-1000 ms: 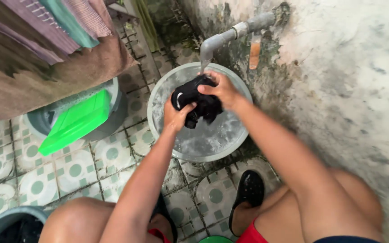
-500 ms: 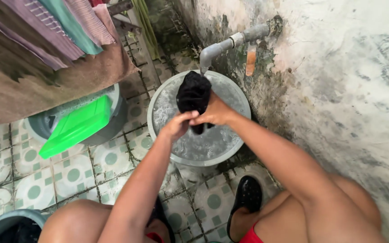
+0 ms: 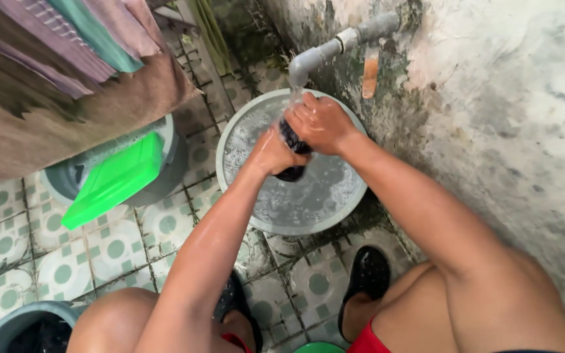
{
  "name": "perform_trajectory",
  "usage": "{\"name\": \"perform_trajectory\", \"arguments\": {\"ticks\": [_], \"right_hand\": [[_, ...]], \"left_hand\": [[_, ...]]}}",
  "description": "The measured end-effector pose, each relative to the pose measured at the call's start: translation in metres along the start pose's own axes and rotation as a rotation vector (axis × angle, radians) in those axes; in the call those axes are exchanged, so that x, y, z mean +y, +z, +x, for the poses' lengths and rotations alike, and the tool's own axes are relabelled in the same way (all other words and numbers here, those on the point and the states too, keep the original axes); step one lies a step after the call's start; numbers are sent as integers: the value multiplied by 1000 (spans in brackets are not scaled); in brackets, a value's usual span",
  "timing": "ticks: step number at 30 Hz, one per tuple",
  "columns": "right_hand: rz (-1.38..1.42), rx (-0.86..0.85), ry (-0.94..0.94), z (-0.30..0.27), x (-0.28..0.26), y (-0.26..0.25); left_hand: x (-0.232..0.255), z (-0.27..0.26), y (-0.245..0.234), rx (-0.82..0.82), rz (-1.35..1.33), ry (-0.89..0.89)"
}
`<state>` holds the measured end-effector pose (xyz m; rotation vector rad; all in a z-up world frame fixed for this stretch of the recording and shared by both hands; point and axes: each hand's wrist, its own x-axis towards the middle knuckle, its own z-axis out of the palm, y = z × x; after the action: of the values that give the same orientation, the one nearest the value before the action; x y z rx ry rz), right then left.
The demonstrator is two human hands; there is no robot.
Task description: Washing clothes by hand in a bucket and hanging them on a drying rack using clothespins.
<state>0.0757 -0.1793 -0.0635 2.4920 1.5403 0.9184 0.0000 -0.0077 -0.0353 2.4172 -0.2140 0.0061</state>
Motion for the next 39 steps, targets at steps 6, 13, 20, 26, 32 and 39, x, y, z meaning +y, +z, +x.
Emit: {"name": "perform_trajectory", "arguments": {"ticks": [6, 13, 20, 26, 32, 39], "right_hand": [[256, -580, 318, 30, -9, -34], [576, -227, 280, 9, 25, -20], [672, -174, 408, 16, 18, -31], [327, 262, 115, 28, -19, 18], [159, 357, -33, 33, 3, -35], [210, -162, 300, 12, 8, -28]], "left_hand": [[24, 0, -7, -27, 360, -183], [5, 10, 1, 149, 540, 92], [-40, 4, -2, 248, -293, 121], [-106, -3, 4, 93, -1329, -41], [-59, 0, -4, -61, -644, -146], [0, 12, 9, 108, 275, -137]]}}
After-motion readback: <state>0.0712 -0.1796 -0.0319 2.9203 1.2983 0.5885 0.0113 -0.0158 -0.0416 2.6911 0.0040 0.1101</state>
